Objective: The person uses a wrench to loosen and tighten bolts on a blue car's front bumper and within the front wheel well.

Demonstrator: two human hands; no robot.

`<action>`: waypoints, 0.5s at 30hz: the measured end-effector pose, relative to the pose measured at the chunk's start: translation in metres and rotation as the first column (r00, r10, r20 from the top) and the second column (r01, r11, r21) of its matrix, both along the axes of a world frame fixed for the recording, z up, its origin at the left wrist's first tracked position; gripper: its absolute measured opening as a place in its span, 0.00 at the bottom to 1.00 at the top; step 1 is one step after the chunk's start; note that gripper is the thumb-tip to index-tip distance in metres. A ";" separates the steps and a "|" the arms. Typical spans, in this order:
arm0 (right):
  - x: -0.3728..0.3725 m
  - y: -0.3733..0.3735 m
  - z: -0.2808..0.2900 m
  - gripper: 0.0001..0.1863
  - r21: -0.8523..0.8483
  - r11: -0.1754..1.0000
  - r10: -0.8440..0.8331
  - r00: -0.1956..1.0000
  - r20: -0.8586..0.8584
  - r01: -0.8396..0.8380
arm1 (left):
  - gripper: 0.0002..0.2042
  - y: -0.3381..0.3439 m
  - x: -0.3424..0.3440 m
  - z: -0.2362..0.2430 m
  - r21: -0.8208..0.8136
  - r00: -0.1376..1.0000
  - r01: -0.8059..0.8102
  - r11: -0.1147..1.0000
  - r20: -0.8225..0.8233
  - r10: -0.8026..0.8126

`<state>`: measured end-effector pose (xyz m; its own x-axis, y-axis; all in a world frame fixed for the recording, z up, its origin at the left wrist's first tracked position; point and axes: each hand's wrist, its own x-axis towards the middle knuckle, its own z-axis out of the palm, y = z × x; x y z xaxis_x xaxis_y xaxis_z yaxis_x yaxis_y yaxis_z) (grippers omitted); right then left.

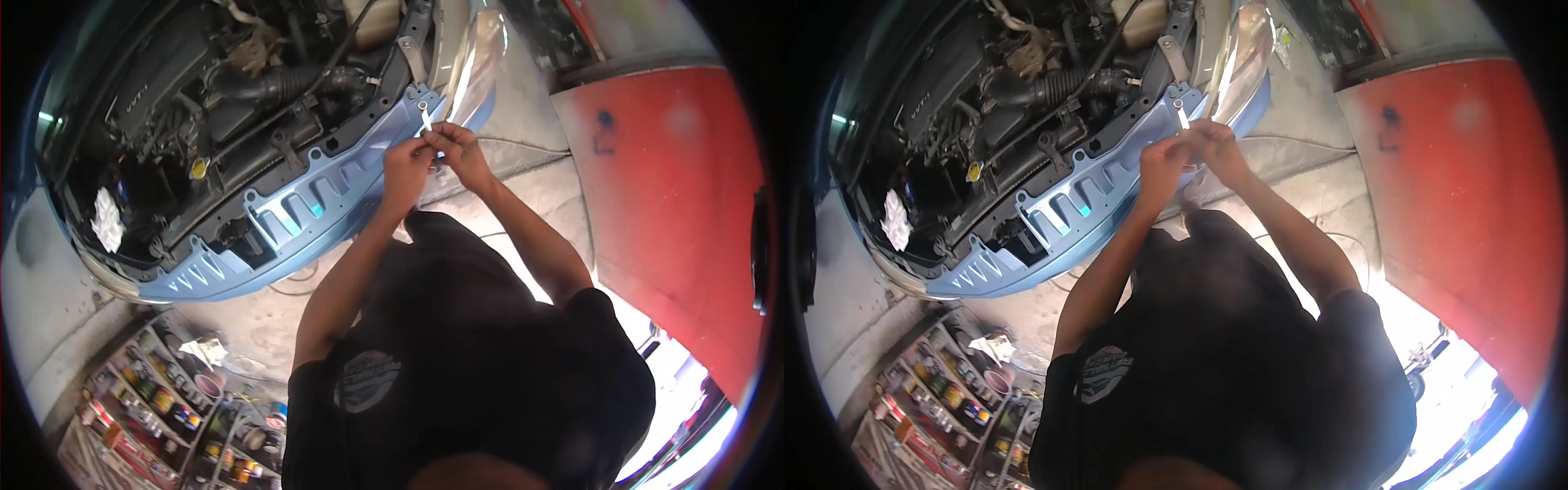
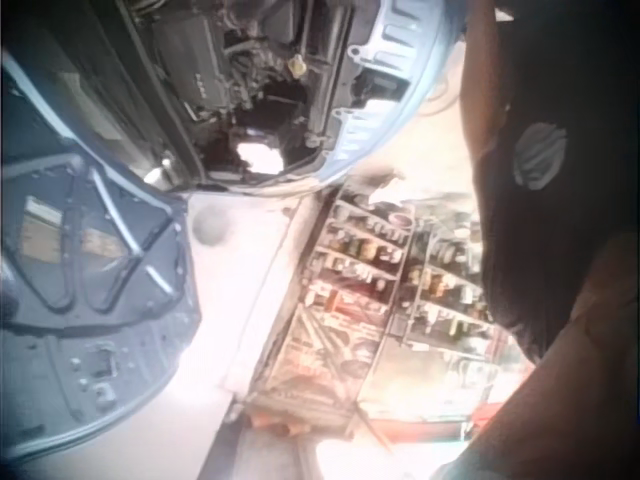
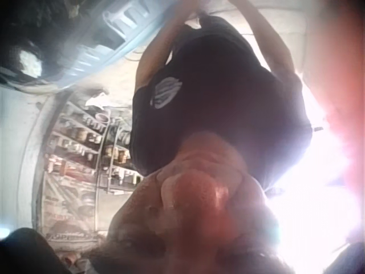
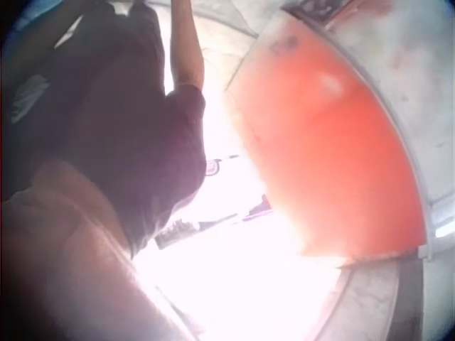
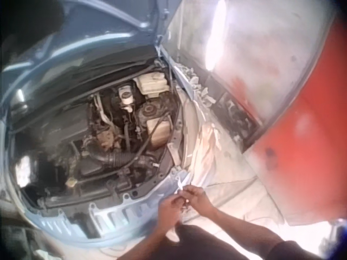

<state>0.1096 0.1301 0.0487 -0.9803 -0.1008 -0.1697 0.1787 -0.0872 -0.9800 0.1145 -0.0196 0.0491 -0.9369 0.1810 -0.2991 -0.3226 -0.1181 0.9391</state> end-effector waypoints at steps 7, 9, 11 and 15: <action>-0.060 0.062 -0.013 0.12 0.593 0.799 0.162 0.985 -0.057 -0.097 | 0.09 -0.011 -0.089 -0.025 -0.479 0.906 -0.165 0.862 -0.419 -0.059; -0.072 0.063 0.004 0.12 0.724 0.681 0.212 0.976 -0.054 -0.108 | 0.08 -0.010 -0.107 -0.013 -0.471 0.942 -0.043 0.881 -0.314 -0.122; -0.089 0.072 -0.004 0.12 0.734 0.673 0.313 0.935 -0.166 -0.095 | 0.07 -0.004 -0.118 -0.012 -0.477 0.940 -0.011 0.879 -0.304 -0.153; -0.103 0.084 -0.007 0.13 0.664 0.721 0.336 0.938 -0.084 -0.198 | 0.07 0.001 -0.121 -0.012 -0.511 0.946 -0.004 0.859 -0.279 -0.162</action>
